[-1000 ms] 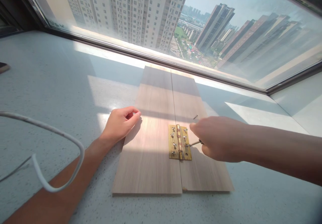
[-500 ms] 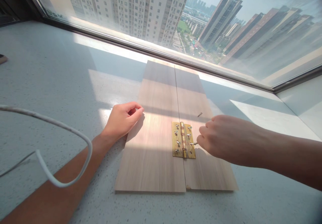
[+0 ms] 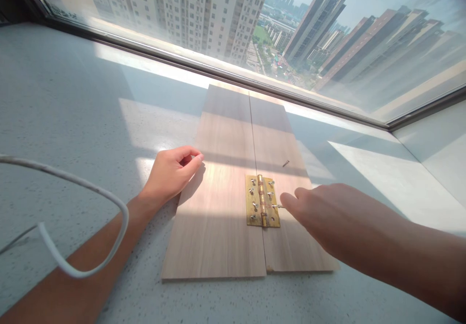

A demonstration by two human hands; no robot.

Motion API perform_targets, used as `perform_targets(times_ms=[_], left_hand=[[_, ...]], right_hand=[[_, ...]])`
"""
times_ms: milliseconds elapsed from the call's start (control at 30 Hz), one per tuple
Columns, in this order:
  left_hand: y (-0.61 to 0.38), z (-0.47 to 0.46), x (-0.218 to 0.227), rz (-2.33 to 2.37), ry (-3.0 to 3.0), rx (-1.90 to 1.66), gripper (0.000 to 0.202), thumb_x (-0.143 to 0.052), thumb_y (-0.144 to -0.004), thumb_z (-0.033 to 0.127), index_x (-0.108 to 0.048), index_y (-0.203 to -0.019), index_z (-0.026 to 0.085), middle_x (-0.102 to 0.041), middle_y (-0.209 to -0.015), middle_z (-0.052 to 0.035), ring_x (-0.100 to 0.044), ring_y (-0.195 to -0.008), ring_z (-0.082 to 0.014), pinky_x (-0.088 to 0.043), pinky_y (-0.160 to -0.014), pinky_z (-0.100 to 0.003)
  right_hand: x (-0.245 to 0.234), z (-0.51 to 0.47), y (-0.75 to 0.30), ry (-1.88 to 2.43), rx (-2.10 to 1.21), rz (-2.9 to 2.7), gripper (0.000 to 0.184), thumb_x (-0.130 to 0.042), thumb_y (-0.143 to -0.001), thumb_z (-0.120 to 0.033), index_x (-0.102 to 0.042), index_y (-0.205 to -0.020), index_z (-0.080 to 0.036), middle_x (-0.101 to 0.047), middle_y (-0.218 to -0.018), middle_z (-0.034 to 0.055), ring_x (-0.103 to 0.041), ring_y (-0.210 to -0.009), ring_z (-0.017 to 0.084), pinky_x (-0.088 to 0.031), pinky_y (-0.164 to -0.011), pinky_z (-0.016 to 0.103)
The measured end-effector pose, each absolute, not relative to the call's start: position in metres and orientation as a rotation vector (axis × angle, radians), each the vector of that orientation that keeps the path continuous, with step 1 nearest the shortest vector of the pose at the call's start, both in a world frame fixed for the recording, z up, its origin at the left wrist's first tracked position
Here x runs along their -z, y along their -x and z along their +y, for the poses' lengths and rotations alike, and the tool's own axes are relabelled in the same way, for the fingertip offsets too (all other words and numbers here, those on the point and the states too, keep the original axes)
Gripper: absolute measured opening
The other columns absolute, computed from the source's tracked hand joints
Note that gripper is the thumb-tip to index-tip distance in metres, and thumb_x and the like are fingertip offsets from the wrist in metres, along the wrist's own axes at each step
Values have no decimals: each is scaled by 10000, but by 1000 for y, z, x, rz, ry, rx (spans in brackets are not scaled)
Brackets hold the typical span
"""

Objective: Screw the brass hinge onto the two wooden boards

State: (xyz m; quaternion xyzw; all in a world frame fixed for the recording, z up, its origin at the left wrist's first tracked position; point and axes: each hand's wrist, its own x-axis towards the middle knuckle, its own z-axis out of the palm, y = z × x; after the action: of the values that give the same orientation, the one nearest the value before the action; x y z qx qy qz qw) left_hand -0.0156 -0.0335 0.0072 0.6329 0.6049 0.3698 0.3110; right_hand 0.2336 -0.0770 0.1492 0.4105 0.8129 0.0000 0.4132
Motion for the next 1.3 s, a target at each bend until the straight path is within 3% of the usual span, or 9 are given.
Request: perform_targets(times_ms=[133,200,400,533,733,867,967,1067,1300], left_hand=[[17,-34,-7,1611,-1665,-973,240,-562,-826,356,-700,-738,181,-559,-517,23,-497,-495,-125,-364,-505,-263],[17,-34,-7,1612,-1667,-976,242,-562,-826,357,-700,-736,179,-564,-520,22,-502,-495,-124,-367,-504,-263],[18,-34,-7,1609,-1669,-982,253,-560,-828,363,-707,-748,174,-565,-520,21,-504,-503,-124,-364,-501,-259],[18,-35,-8,1614,-1652,-977,251,-564,-828,368,-706,-751,177,-571,-528,18,-504,-510,-128,-363,-501,-261],[18,-35,-5,1602,-1635,-988,241,-567,-823,366,-707,-757,182,-584,-543,13,-519,-521,-134,-371,-512,-265],[19,-35,-5,1586,-1631,-994,247,-564,-827,371,-701,-752,180,-580,-544,14,-516,-527,-133,-374,-522,-267],[18,-34,-5,1584,-1639,-993,249,-561,-829,371,-700,-749,179,-573,-535,15,-506,-525,-131,-369,-522,-267],[18,-34,-5,1590,-1649,-993,245,-564,-826,368,-697,-745,179,-573,-532,16,-501,-518,-129,-369,-522,-267],[18,-34,-4,1598,-1658,-1006,252,-562,-815,371,-708,-745,179,-582,-531,13,-514,-510,-131,-376,-513,-265]], right_hand=[[-154,-68,-235,-467,-117,2233,213,-566,-731,14,-593,-684,-192,-577,-621,34,-450,-552,163,-194,-496,310],[-153,-62,-236,-385,-132,2238,203,-573,-739,7,-591,-680,-187,-555,-588,22,-413,-532,147,-186,-504,308],[-149,-52,-234,-606,-64,2191,206,-547,-732,-6,-588,-680,-201,-414,-484,-34,-204,-417,104,-161,-481,296],[-147,-52,-227,-903,16,2106,176,-557,-746,-84,-558,-624,-211,-402,-493,-22,-252,-429,114,-191,-475,284],[-144,-62,-225,-1506,121,1904,219,-512,-810,-232,-479,-594,-212,-512,-604,10,-364,-454,122,-235,-446,274],[-147,-70,-232,-1270,20,2029,74,-578,-749,-157,-543,-736,-220,-502,-571,-12,-318,-442,122,-191,-442,277],[-150,-73,-240,-806,-95,2208,191,-541,-740,-22,-552,-739,-213,-525,-574,-5,-332,-465,129,-161,-472,290],[-151,-72,-249,-448,-163,2340,210,-518,-754,6,-547,-699,-194,-574,-625,23,-369,-508,132,-157,-497,299],[-143,-68,-255,-891,-25,2216,177,-492,-811,-79,-564,-714,-208,-502,-541,-9,-244,-449,118,-139,-485,294]])
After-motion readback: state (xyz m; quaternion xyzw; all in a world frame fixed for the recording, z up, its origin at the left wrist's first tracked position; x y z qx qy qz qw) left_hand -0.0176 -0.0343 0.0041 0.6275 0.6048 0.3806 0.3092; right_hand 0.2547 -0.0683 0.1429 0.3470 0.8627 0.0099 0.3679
